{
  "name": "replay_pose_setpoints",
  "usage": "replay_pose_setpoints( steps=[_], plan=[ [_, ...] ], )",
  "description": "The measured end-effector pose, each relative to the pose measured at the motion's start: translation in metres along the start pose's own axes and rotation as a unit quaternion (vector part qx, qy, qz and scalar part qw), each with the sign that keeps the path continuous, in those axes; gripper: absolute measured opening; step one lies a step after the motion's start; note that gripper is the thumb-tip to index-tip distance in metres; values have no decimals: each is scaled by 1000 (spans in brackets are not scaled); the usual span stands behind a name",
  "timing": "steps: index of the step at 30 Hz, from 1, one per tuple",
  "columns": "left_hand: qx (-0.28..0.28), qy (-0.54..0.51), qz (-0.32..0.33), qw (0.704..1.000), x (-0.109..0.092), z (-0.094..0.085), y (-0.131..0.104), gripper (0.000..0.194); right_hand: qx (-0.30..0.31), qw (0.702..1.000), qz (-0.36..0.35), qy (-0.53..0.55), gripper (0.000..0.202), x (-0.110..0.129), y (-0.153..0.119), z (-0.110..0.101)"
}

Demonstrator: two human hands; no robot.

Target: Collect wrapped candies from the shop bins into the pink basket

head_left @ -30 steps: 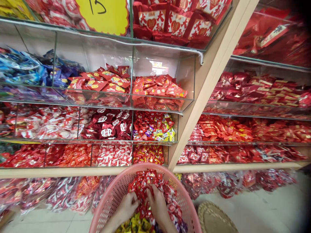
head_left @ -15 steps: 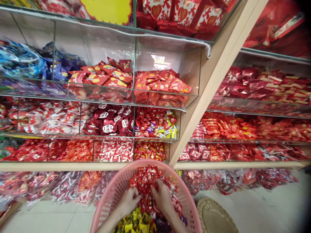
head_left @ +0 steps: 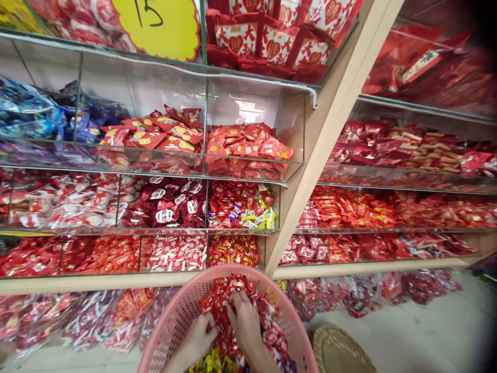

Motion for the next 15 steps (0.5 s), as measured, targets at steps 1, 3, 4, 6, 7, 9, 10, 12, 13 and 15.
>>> replay_pose_setpoints(
  steps=[1,3,4,6,7,9,10,12,13,15],
  plan=[
    [-1,-2,-1,1000,0,0,0,28,-3,1000,0,-1,21,-1,0,1],
    [-1,-4,-3,1000,-1,0,0,30,-9,1000,0,0,20,-3,0,3],
    [-2,-5,-3,1000,-1,0,-1,30,-11,1000,0,1,20,-4,-1,4],
    [-3,-7,-3,1000,-2,0,-1,31,-11,1000,2,7,20,-5,-2,4],
    [-3,-7,-3,1000,-2,0,-2,31,-12,1000,3,11,19,-6,-2,4],
    [-5,-6,-2,1000,-2,0,-2,31,-14,1000,2,27,19,-6,-3,3],
    [-6,-5,-2,1000,-2,0,-2,31,-15,999,-1,40,18,-6,-4,2],
    [-10,-3,-1,1000,-2,-1,-2,30,-19,998,-8,65,17,-5,-5,-1],
    [-13,-1,1,1000,-3,-2,-2,30,-22,997,-12,75,18,-5,-5,-3],
    [-18,2,6,1000,-3,-4,-2,28,-27,995,-23,95,18,-5,-6,-7]
  ],
)
Point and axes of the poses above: each hand's wrist, its own y-axis towards the middle knuckle, its own z-axis out of the palm, x = y × z, the point moved 5 cm from there along y, towards the middle knuckle, and after that the axes turned 5 degrees about x, right-handed, at the moved point
